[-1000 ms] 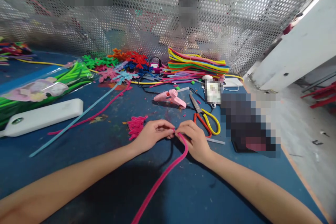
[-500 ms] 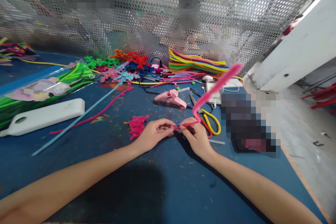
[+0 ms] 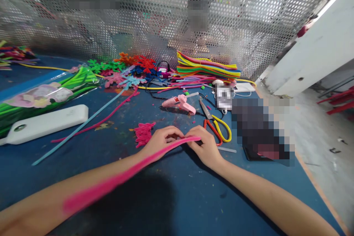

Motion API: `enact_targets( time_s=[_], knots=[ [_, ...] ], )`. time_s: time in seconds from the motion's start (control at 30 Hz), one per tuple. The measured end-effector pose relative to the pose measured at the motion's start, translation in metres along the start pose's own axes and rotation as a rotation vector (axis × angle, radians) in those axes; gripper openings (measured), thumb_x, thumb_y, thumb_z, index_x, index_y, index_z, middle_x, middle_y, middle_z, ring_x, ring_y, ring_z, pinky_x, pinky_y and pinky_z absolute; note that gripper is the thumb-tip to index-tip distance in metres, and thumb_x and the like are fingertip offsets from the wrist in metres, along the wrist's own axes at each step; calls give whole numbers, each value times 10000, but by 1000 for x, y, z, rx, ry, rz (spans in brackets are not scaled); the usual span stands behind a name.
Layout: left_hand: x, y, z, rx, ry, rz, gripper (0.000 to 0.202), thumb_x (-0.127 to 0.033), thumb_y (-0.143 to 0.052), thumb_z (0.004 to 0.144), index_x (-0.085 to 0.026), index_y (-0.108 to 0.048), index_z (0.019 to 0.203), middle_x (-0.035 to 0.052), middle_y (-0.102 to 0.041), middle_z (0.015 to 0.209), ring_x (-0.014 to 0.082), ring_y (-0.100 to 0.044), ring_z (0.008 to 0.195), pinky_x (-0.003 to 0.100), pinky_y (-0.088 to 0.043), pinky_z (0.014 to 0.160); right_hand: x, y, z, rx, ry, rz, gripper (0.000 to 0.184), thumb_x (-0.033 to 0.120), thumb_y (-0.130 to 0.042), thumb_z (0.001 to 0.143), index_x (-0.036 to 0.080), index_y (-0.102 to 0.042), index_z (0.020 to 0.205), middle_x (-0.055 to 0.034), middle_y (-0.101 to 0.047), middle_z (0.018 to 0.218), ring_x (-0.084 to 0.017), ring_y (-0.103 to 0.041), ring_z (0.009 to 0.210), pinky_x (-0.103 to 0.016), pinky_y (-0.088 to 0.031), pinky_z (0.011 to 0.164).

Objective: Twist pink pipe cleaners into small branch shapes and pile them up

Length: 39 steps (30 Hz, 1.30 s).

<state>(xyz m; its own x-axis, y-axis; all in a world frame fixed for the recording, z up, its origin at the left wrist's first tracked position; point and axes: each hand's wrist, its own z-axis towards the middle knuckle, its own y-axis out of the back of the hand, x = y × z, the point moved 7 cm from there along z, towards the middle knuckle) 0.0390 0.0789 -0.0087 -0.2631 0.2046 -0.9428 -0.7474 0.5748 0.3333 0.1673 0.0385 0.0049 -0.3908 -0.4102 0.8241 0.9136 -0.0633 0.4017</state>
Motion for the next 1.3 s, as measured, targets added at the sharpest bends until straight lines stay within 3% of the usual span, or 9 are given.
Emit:
enact_targets(
  time_s=[0.13, 0.27, 0.47, 0.77, 0.93, 1.3],
  knots=[
    [5, 1, 2, -15, 42, -136, 216, -315, -617, 754, -153, -636, 895, 49, -612, 899, 155, -597, 836, 265, -491, 776, -1, 1, 0, -23, 7, -6, 68, 212, -562, 816, 197, -628, 824, -40, -615, 817, -165, -574, 804, -298, -476, 730],
    [10, 0, 5, 49, 86, -284, 229, -304, -610, 759, -128, -626, 906, 64, -647, 832, 168, -616, 793, 300, -506, 748, -2, 1, 0, -23, -31, -7, 91, 174, -522, 829, 195, -611, 831, -38, -605, 828, -161, -577, 807, -293, -472, 730],
    [11, 2, 9, 123, 107, -274, 189, -285, -621, 752, -124, -640, 850, 59, -652, 805, 144, -604, 739, 279, -491, 734, 0, -1, 1, 36, -46, -29, 123, 181, -499, 849, 197, -621, 838, -37, -608, 822, -159, -574, 791, -295, -466, 728],
    [16, 3, 11, 38, 180, -280, 204, -300, -657, 702, -134, -614, 811, 27, -630, 735, 128, -591, 670, 275, -501, 692, 1, -2, 2, 35, -11, -19, 117, 179, -506, 842, 202, -617, 870, -42, -632, 845, -169, -582, 826, -316, -473, 756],
    [23, 6, 11, -18, 221, -315, 209, -269, -700, 669, -139, -598, 797, 5, -629, 688, 102, -583, 621, 217, -478, 618, -1, -3, 3, 44, 7, -24, 115, 190, -513, 844, 206, -619, 887, -44, -621, 846, -163, -578, 826, -304, -478, 747],
    [39, 8, 16, 9, 255, -349, 175, -219, -729, 654, -159, -592, 744, -22, -589, 701, 76, -577, 625, 179, -473, 617, -2, 1, 8, 98, -23, 39, 101, 225, -519, 851, 200, -603, 902, -34, -614, 852, -138, -569, 827, -266, -473, 748]
  ],
)
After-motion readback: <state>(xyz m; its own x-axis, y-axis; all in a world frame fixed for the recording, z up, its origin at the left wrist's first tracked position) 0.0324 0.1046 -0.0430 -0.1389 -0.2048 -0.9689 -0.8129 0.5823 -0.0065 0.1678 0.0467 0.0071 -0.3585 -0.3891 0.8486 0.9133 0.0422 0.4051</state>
